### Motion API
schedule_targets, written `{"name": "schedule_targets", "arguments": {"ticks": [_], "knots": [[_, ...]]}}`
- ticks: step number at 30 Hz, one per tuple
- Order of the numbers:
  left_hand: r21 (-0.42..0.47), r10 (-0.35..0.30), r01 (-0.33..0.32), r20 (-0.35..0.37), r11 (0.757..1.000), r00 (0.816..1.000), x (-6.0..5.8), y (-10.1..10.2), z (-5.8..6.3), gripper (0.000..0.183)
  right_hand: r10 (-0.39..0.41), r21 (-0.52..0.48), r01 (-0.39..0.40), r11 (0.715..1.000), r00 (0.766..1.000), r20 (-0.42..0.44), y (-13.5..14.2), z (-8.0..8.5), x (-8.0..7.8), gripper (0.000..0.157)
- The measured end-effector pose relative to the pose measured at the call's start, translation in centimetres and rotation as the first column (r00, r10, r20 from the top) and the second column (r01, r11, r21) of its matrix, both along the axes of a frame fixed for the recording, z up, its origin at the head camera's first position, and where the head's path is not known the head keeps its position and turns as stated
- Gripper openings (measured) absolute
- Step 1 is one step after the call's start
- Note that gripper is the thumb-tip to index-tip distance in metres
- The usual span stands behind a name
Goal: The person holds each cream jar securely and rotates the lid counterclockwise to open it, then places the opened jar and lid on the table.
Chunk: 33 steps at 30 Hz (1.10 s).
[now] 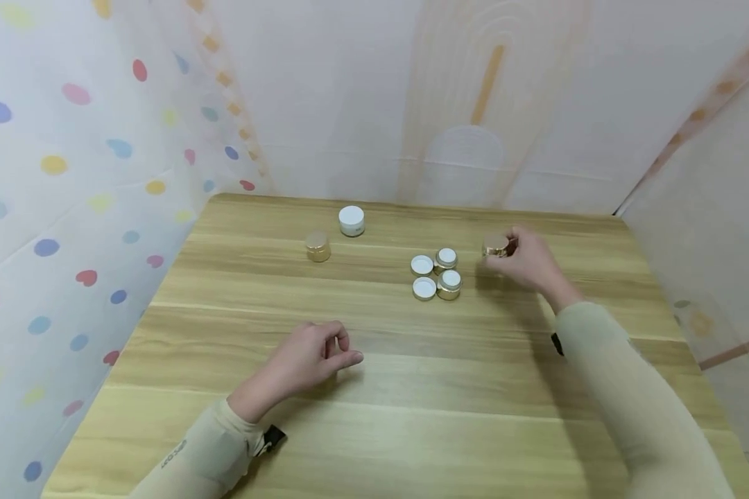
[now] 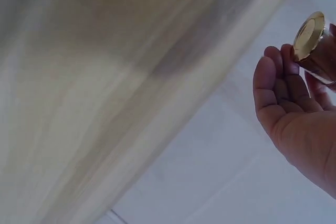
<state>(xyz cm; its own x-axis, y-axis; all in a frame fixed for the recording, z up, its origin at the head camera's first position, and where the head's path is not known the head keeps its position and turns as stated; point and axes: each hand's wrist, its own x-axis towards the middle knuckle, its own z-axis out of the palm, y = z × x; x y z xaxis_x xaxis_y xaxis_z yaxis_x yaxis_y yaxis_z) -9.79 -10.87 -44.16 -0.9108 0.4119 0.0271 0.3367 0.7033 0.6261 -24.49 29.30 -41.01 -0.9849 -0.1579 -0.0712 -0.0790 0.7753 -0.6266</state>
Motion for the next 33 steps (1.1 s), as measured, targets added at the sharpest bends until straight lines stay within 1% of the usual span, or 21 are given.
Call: {"name": "schedule_targets", "arguments": {"ticks": [2, 3, 5, 7, 8, 9, 10, 12, 14, 15, 16, 19, 22, 24, 27, 29, 30, 33], "knots": [[0.016, 0.002, -0.002, -0.012, 1.000, 1.000, -0.2, 0.1, 0.1, 0.027, 0.028, -0.030, -0.028, 0.999, 1.000, -0.007, -0.8, 0.6, 1.8, 0.062], [0.027, 0.004, -0.004, -0.022, 1.000, 1.000, -0.3, 0.2, 0.2, 0.025, 0.045, -0.040, -0.046, 0.998, 0.999, -0.018, -1.6, 0.9, 2.6, 0.061], [0.061, 0.007, -0.004, -0.049, 0.998, 0.999, -0.6, 0.5, 0.4, 0.022, 0.103, -0.092, -0.107, 0.990, 0.994, -0.044, -3.5, 1.2, 4.2, 0.054], [0.098, 0.015, -0.007, -0.082, 0.995, 0.997, -1.0, 1.0, 0.8, 0.027, 0.185, -0.140, -0.195, 0.971, 0.979, -0.083, -6.1, 1.2, 5.5, 0.040], [0.111, 0.021, -0.011, -0.097, 0.994, 0.995, -1.2, 1.3, 1.0, 0.033, 0.230, -0.155, -0.246, 0.957, 0.966, -0.115, -7.3, 1.1, 6.1, 0.033], [0.126, 0.027, -0.013, -0.110, 0.992, 0.994, -1.4, 1.5, 1.2, 0.039, 0.279, -0.156, -0.302, 0.940, 0.948, -0.152, -8.6, 0.8, 6.6, 0.029], [0.142, 0.034, -0.017, -0.114, 0.990, 0.993, -1.6, 1.7, 1.5, 0.044, 0.328, -0.148, -0.357, 0.922, 0.925, -0.191, -9.7, 0.5, 7.1, 0.029], [0.164, 0.049, -0.029, -0.117, 0.986, 0.992, -2.1, 2.1, 2.0, 0.053, 0.396, -0.083, -0.430, 0.899, 0.879, -0.266, -11.9, 0.1, 7.9, 0.031], [0.191, 0.054, -0.031, -0.116, 0.981, 0.992, -2.5, 2.4, 2.2, 0.055, 0.432, 0.000, -0.458, 0.889, 0.838, -0.332, -13.5, -0.2, 8.5, 0.033], [0.206, 0.049, -0.025, -0.114, 0.978, 0.992, -2.7, 2.5, 2.3, 0.052, 0.439, 0.037, -0.457, 0.889, 0.825, -0.356, -14.2, -0.3, 8.7, 0.034], [0.217, 0.042, -0.017, -0.113, 0.976, 0.993, -2.9, 2.5, 2.3, 0.047, 0.439, 0.067, -0.448, 0.891, 0.817, -0.374, -14.7, -0.4, 8.9, 0.034], [0.233, 0.019, 0.012, -0.132, 0.972, 0.991, -3.2, 2.6, 2.3, 0.031, 0.426, 0.110, -0.420, 0.901, 0.810, -0.404, -15.7, -0.7, 9.1, 0.035], [0.237, 0.002, 0.035, -0.154, 0.971, 0.988, -3.5, 2.6, 2.1, 0.018, 0.419, 0.077, -0.424, 0.902, 0.819, -0.393, -15.8, -0.9, 9.1, 0.034], [0.242, -0.002, 0.043, -0.165, 0.969, 0.986, -3.6, 2.5, 2.1, 0.017, 0.433, 0.011, -0.459, 0.888, 0.831, -0.349, -15.7, -1.1, 9.1, 0.031], [0.240, -0.018, 0.060, -0.173, 0.969, 0.985, -3.7, 2.4, 2.0, 0.018, 0.468, -0.112, -0.503, 0.857, 0.851, -0.240, -15.3, -1.3, 9.0, 0.024], [0.213, -0.047, 0.084, -0.173, 0.973, 0.984, -3.7, 2.2, 1.9, 0.022, 0.498, -0.171, -0.525, 0.834, 0.849, -0.179, -15.0, -1.5, 9.0, 0.020], [0.186, -0.069, 0.103, -0.179, 0.977, 0.981, -3.7, 2.2, 1.9, 0.025, 0.510, -0.186, -0.534, 0.825, 0.845, -0.162, -15.0, -1.6, 9.1, 0.018], [0.059, -0.142, 0.155, -0.181, 0.986, 0.973, -3.7, 2.1, 1.7, 0.033, 0.540, -0.182, -0.565, 0.805, 0.824, -0.171, -15.0, -1.9, 9.1, 0.018]]}}
